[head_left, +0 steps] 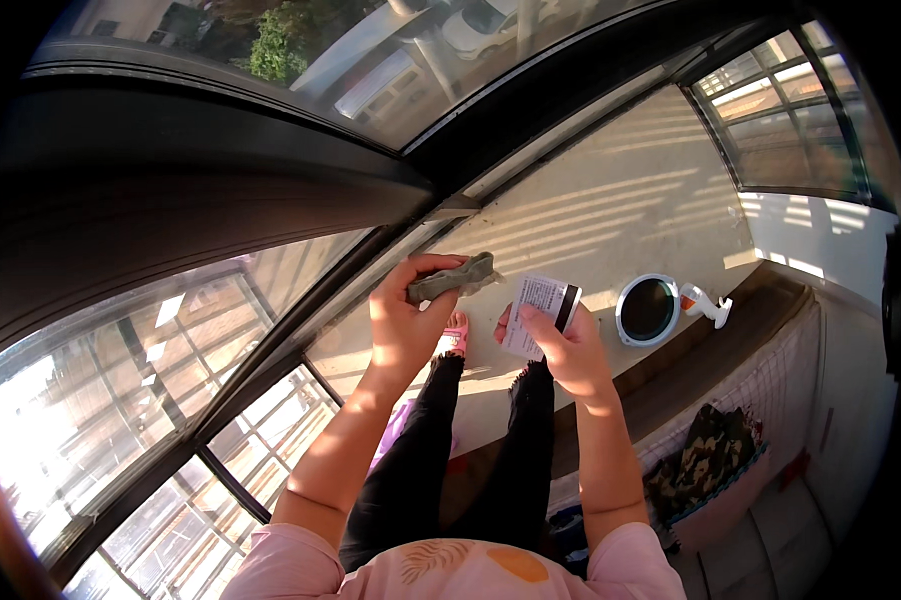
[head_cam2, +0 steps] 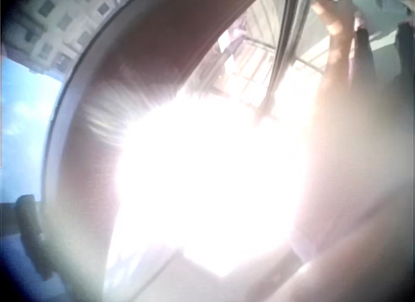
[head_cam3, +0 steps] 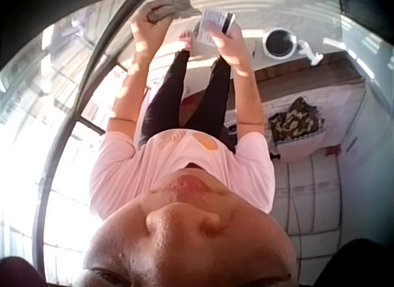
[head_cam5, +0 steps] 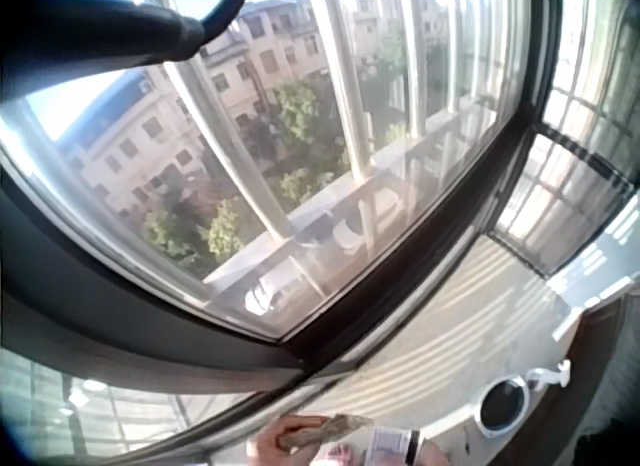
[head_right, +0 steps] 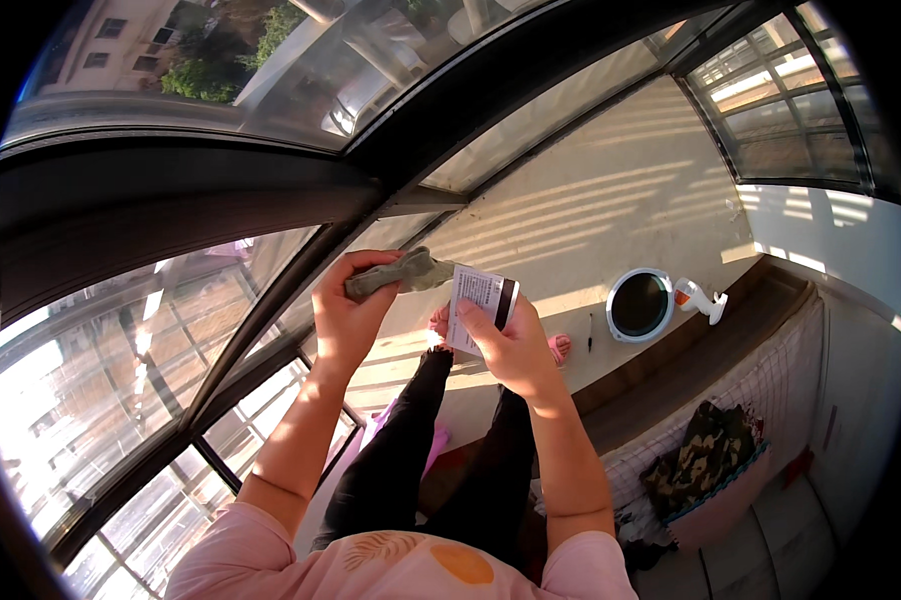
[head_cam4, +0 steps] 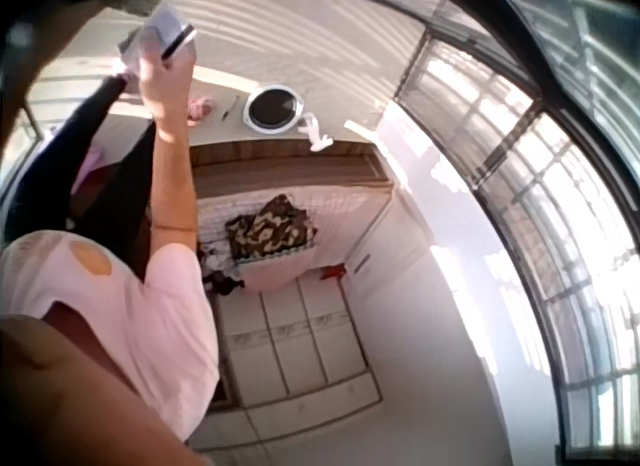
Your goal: The person cleans the window frame and glass using a wet cloth and a card-like tool. They repeatedly dip the cloth into a bucket of water, wring it out, and wipe the window frame and glass surfaces. The person uses the card to scrape along the frame and glass, alternating between wiping and scraping motions.
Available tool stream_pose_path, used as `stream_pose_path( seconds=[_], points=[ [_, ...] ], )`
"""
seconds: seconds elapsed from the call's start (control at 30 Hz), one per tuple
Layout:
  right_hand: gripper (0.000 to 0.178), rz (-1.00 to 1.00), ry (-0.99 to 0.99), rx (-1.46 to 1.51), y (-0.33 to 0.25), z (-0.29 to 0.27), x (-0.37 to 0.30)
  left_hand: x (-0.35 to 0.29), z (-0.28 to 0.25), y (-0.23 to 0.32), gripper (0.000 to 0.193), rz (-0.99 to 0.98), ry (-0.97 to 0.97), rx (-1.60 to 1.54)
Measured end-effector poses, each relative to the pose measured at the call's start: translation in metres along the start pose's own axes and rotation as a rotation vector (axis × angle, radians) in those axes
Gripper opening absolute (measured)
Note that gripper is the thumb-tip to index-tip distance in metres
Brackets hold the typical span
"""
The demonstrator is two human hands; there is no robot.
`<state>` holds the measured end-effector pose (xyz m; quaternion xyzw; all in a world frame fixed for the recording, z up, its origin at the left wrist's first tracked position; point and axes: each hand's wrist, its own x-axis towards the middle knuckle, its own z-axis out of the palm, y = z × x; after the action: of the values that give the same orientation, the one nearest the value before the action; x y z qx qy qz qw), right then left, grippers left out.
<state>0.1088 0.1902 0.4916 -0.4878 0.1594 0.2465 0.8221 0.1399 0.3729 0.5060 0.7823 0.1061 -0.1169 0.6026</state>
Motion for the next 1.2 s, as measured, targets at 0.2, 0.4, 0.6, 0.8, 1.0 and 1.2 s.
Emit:
stream_pose_path(
  seconds=[0.2,0.4,0.6,0.8,1.0,1.2],
  points=[
    [0.017,0.186,-0.042,0.014,-0.004,0.013,-0.001,0.005,0.002,0.004,0.024,-0.475,-0.082,-0.507],
    [0.016,0.184,-0.009,0.134,-0.003,0.018,0.003,-0.010,0.015,-0.002,0.021,0.103,-0.100,-0.160],
    [0.016,0.019,0.017,0.045,0.021,0.000,0.013,-0.023,0.022,0.001,0.013,0.003,-0.193,-0.339],
    [0.015,-0.157,-0.027,-0.272,0.012,0.000,0.016,-0.024,0.048,-0.001,0.022,-0.076,0.125,-0.667],
    [0.018,-0.204,-0.044,-0.488,0.002,-0.009,0.011,-0.020,0.049,-0.008,0.026,-0.209,-0.035,-0.739],
    [0.031,-0.078,-0.062,-0.207,0.000,0.009,-0.004,-0.029,0.033,-0.011,0.028,-0.232,-0.117,-0.589]
  ],
)
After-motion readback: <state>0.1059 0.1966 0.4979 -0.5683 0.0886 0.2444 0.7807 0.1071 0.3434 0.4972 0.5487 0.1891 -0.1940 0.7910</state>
